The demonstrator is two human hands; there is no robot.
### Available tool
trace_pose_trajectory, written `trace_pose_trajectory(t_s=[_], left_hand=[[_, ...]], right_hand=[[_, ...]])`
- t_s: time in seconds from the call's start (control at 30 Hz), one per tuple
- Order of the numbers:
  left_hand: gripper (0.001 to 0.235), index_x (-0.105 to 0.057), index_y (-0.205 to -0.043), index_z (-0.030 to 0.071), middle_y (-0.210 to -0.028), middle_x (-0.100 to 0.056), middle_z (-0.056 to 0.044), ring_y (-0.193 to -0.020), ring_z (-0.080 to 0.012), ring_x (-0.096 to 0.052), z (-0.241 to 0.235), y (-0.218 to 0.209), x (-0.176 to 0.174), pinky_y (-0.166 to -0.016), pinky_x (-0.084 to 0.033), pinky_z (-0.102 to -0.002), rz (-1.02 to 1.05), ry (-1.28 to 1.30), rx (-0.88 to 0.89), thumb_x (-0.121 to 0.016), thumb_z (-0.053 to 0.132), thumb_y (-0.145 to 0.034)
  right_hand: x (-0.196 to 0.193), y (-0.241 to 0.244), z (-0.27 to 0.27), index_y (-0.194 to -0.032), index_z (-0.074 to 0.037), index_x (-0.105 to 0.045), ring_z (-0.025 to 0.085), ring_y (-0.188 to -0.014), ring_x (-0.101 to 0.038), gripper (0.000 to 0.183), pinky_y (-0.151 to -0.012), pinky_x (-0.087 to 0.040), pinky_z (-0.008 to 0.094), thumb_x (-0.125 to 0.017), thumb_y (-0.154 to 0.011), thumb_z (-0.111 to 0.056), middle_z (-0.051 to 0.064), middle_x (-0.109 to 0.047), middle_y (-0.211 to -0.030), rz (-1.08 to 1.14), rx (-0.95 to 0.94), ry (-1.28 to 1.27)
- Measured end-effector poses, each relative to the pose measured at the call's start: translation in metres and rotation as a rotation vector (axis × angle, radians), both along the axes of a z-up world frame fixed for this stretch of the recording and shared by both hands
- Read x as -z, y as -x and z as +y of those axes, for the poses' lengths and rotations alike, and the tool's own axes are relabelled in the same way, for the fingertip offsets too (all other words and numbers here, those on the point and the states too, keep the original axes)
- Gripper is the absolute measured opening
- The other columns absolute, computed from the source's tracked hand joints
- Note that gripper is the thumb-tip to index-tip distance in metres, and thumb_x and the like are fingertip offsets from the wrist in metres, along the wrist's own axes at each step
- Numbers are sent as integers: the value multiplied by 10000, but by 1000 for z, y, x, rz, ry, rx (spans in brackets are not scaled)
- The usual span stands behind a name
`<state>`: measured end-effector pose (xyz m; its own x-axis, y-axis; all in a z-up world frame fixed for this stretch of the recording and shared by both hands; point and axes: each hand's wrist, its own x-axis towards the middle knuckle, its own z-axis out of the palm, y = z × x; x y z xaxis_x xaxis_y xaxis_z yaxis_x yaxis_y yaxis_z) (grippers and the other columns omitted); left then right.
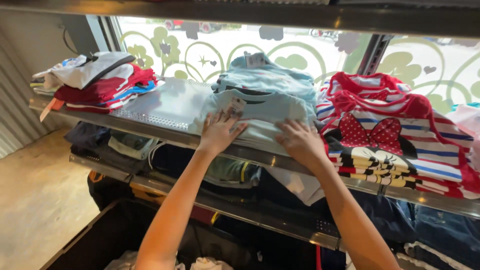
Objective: Sorting, unfolding, and stocking clothes from a bin onto a shelf
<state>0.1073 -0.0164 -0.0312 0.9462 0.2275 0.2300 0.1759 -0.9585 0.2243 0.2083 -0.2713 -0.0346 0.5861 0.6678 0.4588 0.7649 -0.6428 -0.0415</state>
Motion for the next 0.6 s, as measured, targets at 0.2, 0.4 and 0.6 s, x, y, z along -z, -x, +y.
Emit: trace_pose_trajectory(t_s=[0.2, 0.4, 0.6], left_hand=[[597, -435, -1515, 400, -1630, -383, 8, -1493, -281, -361, 7, -17, 28, -1245, -153, -546, -198, -66, -39, -267, 700, -1027], [572, -458, -1494, 425, -1588, -452, 10, -1466, -263, -410, 16, -26, 41, -1232, -174, -538, -235, -86, -27, -280, 701, -1026], [555, -418, -1525, 402, -1614, -412, 6, -1471, -273, -398, 26, -33, 54, -1228, -159, -560, -260, -145, 6, -291, 664, -1053]], right_hand=[[-17, -15, -25, -1464, -271, -543, 493, -1385, -433, 732, -1127, -357, 620, -770, -785, -425, 173, -452, -1568, 375, -275, -140], [18, -31, -32, -1255, -377, -702, 259, -1323, -560, 428, -1091, -442, 436, -698, -858, -218, -82, -615, -1425, 134, -301, -460], [30, -36, -39, -1046, -269, -738, 164, -1082, -704, 352, -1150, -363, 410, -527, -907, -24, -83, -764, -1062, -261, -226, -500]])
